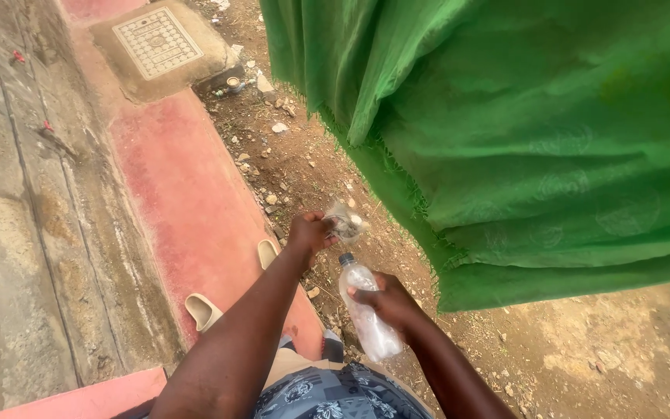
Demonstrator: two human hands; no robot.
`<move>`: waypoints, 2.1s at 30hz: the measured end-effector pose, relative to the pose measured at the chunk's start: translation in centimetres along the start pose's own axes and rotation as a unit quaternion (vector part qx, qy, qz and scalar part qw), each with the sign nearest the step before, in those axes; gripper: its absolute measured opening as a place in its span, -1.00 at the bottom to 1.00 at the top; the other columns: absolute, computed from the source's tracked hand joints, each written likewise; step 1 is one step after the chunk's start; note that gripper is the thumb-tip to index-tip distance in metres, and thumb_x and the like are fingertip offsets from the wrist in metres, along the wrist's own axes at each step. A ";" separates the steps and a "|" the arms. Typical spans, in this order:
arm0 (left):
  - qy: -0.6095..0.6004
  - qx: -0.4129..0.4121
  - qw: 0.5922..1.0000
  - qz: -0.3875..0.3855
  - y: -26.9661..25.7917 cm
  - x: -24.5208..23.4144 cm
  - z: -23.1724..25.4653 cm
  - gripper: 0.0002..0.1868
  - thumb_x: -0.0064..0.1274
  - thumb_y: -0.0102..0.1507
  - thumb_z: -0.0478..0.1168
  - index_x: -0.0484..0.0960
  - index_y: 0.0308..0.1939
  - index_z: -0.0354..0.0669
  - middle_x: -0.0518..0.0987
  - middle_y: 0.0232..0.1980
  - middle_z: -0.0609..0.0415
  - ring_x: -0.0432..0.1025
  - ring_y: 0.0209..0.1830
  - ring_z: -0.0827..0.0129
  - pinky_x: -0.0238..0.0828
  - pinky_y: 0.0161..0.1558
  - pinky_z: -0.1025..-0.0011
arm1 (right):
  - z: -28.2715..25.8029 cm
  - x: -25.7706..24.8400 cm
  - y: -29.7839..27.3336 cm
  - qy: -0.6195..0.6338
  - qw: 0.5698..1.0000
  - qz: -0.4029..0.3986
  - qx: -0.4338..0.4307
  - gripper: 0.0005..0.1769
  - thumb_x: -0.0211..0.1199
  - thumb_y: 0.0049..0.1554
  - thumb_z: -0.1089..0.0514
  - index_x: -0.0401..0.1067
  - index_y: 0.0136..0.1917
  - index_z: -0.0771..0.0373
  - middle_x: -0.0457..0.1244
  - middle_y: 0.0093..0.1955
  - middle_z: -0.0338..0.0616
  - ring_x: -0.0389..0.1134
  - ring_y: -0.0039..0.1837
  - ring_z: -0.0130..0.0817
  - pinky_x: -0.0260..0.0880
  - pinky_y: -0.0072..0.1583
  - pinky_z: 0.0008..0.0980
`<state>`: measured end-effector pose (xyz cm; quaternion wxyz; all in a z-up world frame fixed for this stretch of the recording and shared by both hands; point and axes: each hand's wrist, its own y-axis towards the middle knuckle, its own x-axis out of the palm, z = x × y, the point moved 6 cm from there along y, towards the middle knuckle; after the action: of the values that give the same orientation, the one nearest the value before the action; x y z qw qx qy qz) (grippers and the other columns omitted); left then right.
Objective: Cleaning a blue metal door using a wet rag.
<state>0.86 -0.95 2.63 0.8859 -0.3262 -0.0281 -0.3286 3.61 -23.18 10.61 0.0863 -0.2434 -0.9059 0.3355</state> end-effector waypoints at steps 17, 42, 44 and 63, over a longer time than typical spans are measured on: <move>0.047 0.109 0.988 0.097 -10.0 -16.3 2.1 -0.66 0.20 0.23 -0.34 0.59 0.07 -0.35 0.66 -0.14 0.02 0.55 -0.24 0.41 0.55 -0.26 0.44 | -2.0 8.6 2.4 -0.002 0.992 -0.045 -0.117 -0.51 0.44 -0.07 0.22 0.42 0.14 0.24 0.40 -0.10 -0.11 0.44 -0.10 -0.28 0.49 -0.02 -0.20; 0.079 0.163 0.837 0.516 -34.6 -40.6 0.9 -0.61 0.19 0.19 -0.23 0.63 0.08 -0.33 0.72 -0.14 -0.09 0.60 -0.20 0.30 0.51 -0.09 0.36 | -4.1 36.9 -0.1 -0.222 0.939 -0.203 -0.165 -0.43 0.50 -0.12 0.27 0.37 0.15 0.24 0.41 -0.02 -0.11 0.47 -0.01 -0.29 0.52 0.07 -0.16; 0.084 0.164 0.823 0.537 -34.4 -41.2 0.4 -0.60 0.20 0.18 -0.21 0.64 0.06 -0.32 0.72 -0.12 -0.09 0.61 -0.18 0.28 0.51 -0.07 0.35 | -4.7 38.6 0.6 -0.215 0.929 -0.230 -0.195 -0.42 0.51 -0.12 0.28 0.38 0.15 0.26 0.41 -0.01 -0.12 0.47 0.00 -0.32 0.50 0.10 -0.20; -0.065 0.147 0.689 0.706 -34.4 -43.6 -4.0 -0.64 0.16 0.18 -0.27 0.62 0.03 -0.37 0.74 -0.17 -0.10 0.62 -0.23 0.34 0.53 -0.16 0.38 | -13.2 54.8 3.2 -0.212 0.767 -0.574 -0.193 -0.45 0.43 -0.04 0.34 0.32 0.20 0.28 0.38 0.02 -0.15 0.44 0.08 -0.37 0.48 0.14 -0.27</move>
<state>-54.59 1.65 7.18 0.8890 -0.1359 0.1054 0.4244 -38.42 13.74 18.22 0.0193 0.3878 -0.9177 0.0843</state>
